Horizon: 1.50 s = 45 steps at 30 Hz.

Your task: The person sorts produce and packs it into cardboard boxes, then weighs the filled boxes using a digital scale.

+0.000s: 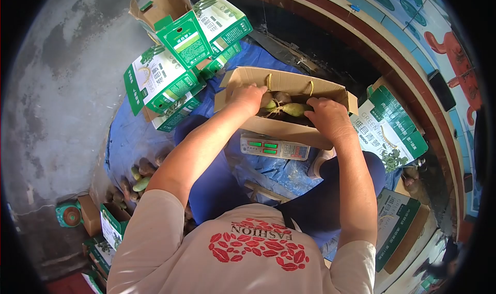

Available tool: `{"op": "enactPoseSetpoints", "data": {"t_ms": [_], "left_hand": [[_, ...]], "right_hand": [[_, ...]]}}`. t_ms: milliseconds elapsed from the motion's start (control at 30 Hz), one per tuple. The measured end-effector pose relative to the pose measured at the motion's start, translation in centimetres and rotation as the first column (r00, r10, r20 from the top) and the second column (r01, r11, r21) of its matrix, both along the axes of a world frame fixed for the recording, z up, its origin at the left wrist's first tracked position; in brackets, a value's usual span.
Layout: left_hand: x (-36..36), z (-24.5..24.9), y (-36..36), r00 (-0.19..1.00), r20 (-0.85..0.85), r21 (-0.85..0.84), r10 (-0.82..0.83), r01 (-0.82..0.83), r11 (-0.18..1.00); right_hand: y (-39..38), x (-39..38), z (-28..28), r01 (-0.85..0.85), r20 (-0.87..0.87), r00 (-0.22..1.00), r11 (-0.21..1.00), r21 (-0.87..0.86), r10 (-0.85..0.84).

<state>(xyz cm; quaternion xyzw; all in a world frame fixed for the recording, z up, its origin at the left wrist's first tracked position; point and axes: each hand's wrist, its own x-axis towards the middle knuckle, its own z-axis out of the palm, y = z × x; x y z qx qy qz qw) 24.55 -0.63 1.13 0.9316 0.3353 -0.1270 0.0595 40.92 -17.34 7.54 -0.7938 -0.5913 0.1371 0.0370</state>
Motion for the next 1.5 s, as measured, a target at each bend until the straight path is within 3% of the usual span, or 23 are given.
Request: {"op": "enactPoseSetpoints", "data": {"t_ms": [33,167,367,500,667,800,900,933,1033,1233,1367,1500], "left_hand": [[-0.2,-0.2,0.2,0.994,0.106,-0.071,0.038,-0.031,0.997],[-0.6,0.3,1.2,0.988,0.127,-0.080,0.084,-0.074,0.994],[-2.5,2.0,1.9,0.965,0.246,-0.024,0.094,-0.091,0.996],[-3.6,2.6,2.6,0.950,0.278,-0.085,0.144,-0.125,0.988],[-4.6,3.2,2.8,0.946,0.303,-0.119,0.117,-0.084,0.989],[-4.5,3.7,2.6,0.931,0.356,-0.158,0.078,-0.022,0.987],[-4.1,3.8,2.5,0.952,0.296,-0.247,0.077,-0.002,0.969],[-3.8,4.0,2.4,0.964,0.254,-0.274,0.083,-0.010,0.962],[-3.0,3.6,1.8,0.966,0.254,-0.280,0.049,0.025,0.960],[-2.4,3.6,0.7,0.988,0.089,-0.222,-0.125,0.142,0.965],[-2.8,1.5,1.5,0.995,0.066,-0.269,-0.077,0.092,0.959],[-4.6,0.6,3.8,0.933,0.357,-0.257,0.049,0.047,0.965]], "right_hand": [[0.0,0.0,-0.1,0.003,-0.003,1.000,1.000,0.016,-0.003],[-0.3,0.3,-1.0,0.003,0.026,1.000,0.994,0.109,-0.006],[0.1,0.4,-0.6,0.045,0.012,0.999,0.998,0.048,-0.046],[0.0,0.5,-1.7,0.051,-0.013,0.999,0.994,0.098,-0.050],[-0.9,0.7,-2.1,0.056,-0.007,0.998,0.990,0.130,-0.056],[-2.0,0.9,0.8,0.082,-0.061,0.995,0.991,0.101,-0.077],[-1.8,1.1,3.3,0.038,-0.065,0.997,0.992,0.120,-0.030],[-1.8,0.8,3.8,0.057,-0.050,0.998,0.979,0.194,-0.048],[-1.5,0.6,5.0,0.143,-0.116,0.985,0.979,0.146,-0.127],[-0.5,3.1,1.9,0.137,-0.063,0.990,0.973,0.186,-0.128],[1.8,4.8,-1.1,0.148,-0.057,0.989,0.965,0.216,-0.139],[4.4,2.8,-2.8,0.030,-0.041,0.999,0.962,0.271,-0.020]]}}
